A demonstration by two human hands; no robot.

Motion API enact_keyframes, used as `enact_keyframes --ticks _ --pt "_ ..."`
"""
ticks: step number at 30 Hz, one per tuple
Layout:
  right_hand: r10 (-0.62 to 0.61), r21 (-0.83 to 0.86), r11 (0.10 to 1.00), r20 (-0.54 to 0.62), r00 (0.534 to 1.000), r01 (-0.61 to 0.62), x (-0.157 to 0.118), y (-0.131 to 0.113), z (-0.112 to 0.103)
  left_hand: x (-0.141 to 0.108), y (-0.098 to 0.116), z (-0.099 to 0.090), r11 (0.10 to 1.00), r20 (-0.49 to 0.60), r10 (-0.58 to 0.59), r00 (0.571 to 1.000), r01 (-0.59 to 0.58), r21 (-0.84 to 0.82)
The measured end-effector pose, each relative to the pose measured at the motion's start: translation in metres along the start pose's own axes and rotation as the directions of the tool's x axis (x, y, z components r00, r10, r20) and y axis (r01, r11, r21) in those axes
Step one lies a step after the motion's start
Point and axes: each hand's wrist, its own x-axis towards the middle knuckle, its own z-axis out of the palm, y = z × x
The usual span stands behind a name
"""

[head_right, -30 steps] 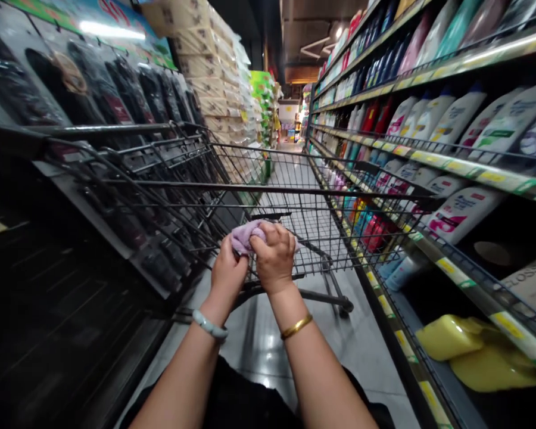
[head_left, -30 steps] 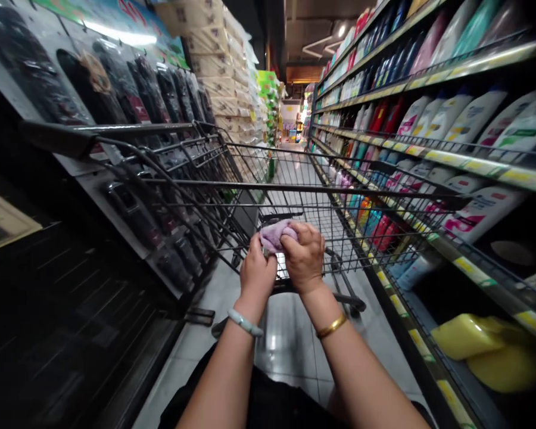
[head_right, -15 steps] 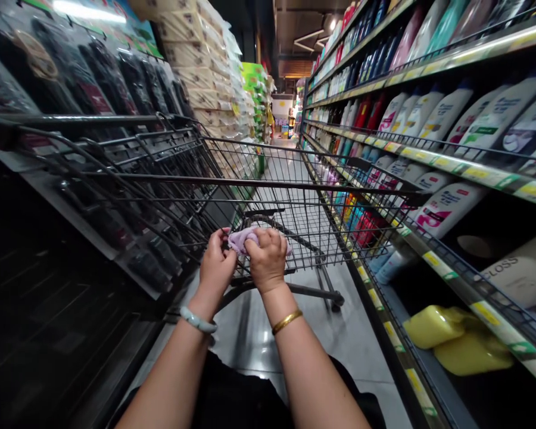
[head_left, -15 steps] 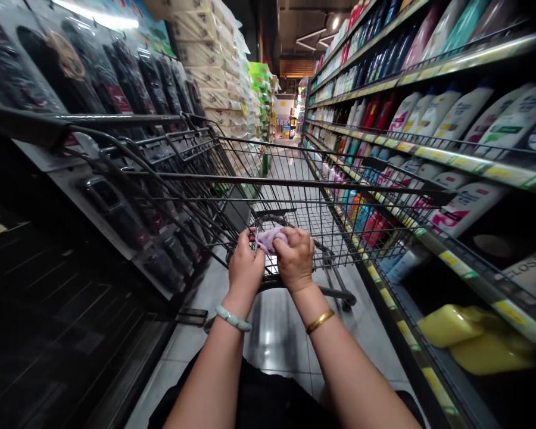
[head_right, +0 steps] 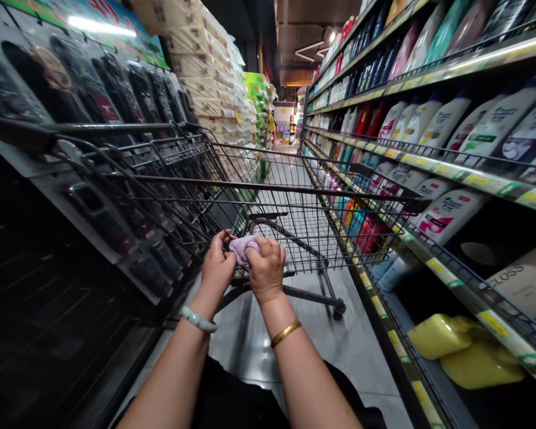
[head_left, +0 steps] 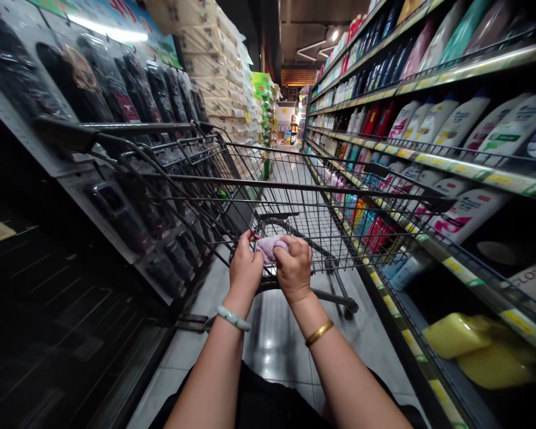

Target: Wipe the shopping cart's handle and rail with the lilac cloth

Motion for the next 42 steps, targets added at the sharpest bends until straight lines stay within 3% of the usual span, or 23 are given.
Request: enact_keyframes --ticks 3,6,9,12,14,18,24,30,36,42 --pt "-0.059 -0.022 0.998 0.041 0.997 0.06 -0.005 0.008 0.006 0.001 -0.001 0.0 1.0 -0.009 -0.006 1.0 0.006 0.0" --pt "-0.038 -0.071 0.996 0.115 0.993 0.047 -0.016 0.014 0.013 0.002 -0.002 0.0 1.0 -0.005 -0.007 1.0 0.008 0.008" --pt "-0.001 -0.064 0.998 0.104 0.995 0.008 -0.018 0.011 0.014 0.002 -0.003 0.0 1.0 0.007 -0.004 1.0 0.004 0.017" --pt "-0.068 -0.029 0.997 0.094 0.993 0.071 -0.015 0.006 0.014 0.002 -0.002 0.0 1.0 0.003 0.001 1.0 -0.001 0.024" --pt "-0.103 -0.037 0.993 0.13 0.986 0.108 -0.017 0.006 0.018 0.002 -0.001 0.0 1.0 0.0 -0.011 1.0 0.011 0.028" --pt "-0.055 -0.054 0.996 0.237 0.97 0.069 -0.023 0.008 0.022 0.001 0.003 -0.001 0.996 0.002 -0.027 1.0 0.027 0.08" --pt "-0.002 -0.015 1.0 0.089 0.996 0.003 -0.007 0.004 0.007 -0.001 0.004 -0.003 0.983 -0.034 0.01 0.999 -0.004 0.184" --pt "0.034 -0.022 0.999 0.168 0.985 -0.031 -0.022 0.012 0.021 0.0 -0.002 -0.002 0.987 -0.016 0.021 1.0 -0.018 0.162" --pt "0.039 0.013 0.999 0.065 0.997 -0.04 -0.006 0.015 0.007 0.001 -0.001 0.002 0.997 -0.092 0.001 0.996 0.006 0.08" --pt "0.042 -0.041 0.999 0.136 0.99 -0.036 -0.003 0.01 0.003 -0.002 0.002 0.002 0.989 -0.106 0.008 0.994 0.008 0.151"
